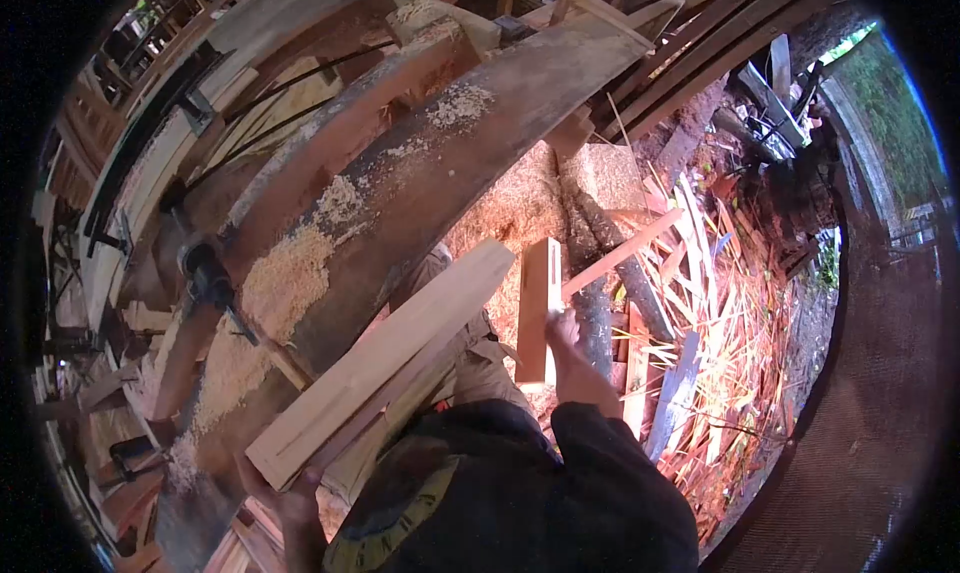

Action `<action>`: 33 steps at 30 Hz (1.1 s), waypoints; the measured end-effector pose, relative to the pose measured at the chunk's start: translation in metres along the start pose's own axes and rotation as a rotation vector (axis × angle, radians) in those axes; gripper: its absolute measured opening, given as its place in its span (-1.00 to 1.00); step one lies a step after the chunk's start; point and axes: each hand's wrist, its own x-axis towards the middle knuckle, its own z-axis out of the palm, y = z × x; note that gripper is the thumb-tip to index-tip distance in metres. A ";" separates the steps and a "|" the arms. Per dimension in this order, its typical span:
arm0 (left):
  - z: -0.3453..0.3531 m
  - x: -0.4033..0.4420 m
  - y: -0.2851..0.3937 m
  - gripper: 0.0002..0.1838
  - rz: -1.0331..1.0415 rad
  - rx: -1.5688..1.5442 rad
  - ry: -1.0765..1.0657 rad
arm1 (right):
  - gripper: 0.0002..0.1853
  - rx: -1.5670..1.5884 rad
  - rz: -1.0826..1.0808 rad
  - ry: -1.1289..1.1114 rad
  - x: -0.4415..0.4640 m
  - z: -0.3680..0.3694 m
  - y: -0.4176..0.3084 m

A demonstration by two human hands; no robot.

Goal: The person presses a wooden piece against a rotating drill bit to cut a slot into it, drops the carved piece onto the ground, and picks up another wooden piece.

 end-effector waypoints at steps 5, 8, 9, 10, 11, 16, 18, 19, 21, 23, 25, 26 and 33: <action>-0.005 -0.014 -0.015 -0.19 -0.026 -0.073 0.056 | -0.36 0.138 -0.588 0.082 0.048 -0.058 -0.044; -0.006 -0.016 -0.010 -0.19 -0.067 -0.132 0.102 | -0.40 0.766 -0.739 -0.255 -0.010 -0.115 -0.105; -0.012 -0.013 -0.016 -0.20 -0.033 -0.109 0.072 | -0.41 0.941 -0.731 -0.371 -0.061 -0.135 -0.139; -0.016 -0.013 -0.018 -0.21 -0.054 -0.111 0.071 | -0.41 1.040 -0.768 -0.463 -0.117 -0.155 -0.169; -0.019 -0.013 -0.020 -0.22 -0.076 -0.114 0.069 | -0.42 0.991 -0.896 -0.517 -0.154 -0.164 -0.186; -0.036 -0.019 -0.034 -0.30 -0.407 -0.220 0.253 | -0.46 0.236 -1.363 -0.257 -0.242 -0.165 -0.244; -0.044 -0.015 -0.040 -0.33 -0.466 -0.285 0.317 | -0.39 0.363 -1.339 -0.237 -0.252 -0.148 -0.259; -0.051 -0.013 -0.045 -0.33 -0.537 -0.293 0.356 | -0.39 0.324 -1.376 -0.213 -0.253 -0.144 -0.269; -0.060 -0.008 -0.055 -0.38 -0.650 -0.320 0.440 | -0.40 0.237 -1.389 -0.214 -0.265 -0.140 -0.289; -0.060 0.012 -0.058 -0.44 -0.700 -0.399 0.536 | -0.41 0.215 -1.400 -0.229 -0.270 -0.131 -0.305; -0.068 0.016 -0.074 -0.51 -0.771 -0.526 0.640 | -0.42 0.217 -1.380 -0.252 -0.270 -0.119 -0.317; -0.069 0.018 -0.078 -0.51 -0.783 -0.485 0.658 | -0.41 0.192 -1.370 -0.258 -0.268 -0.116 -0.321; -0.069 0.015 -0.072 -0.46 -0.473 -0.049 0.498 | -0.31 0.092 -1.362 -0.401 -0.246 -0.121 -0.307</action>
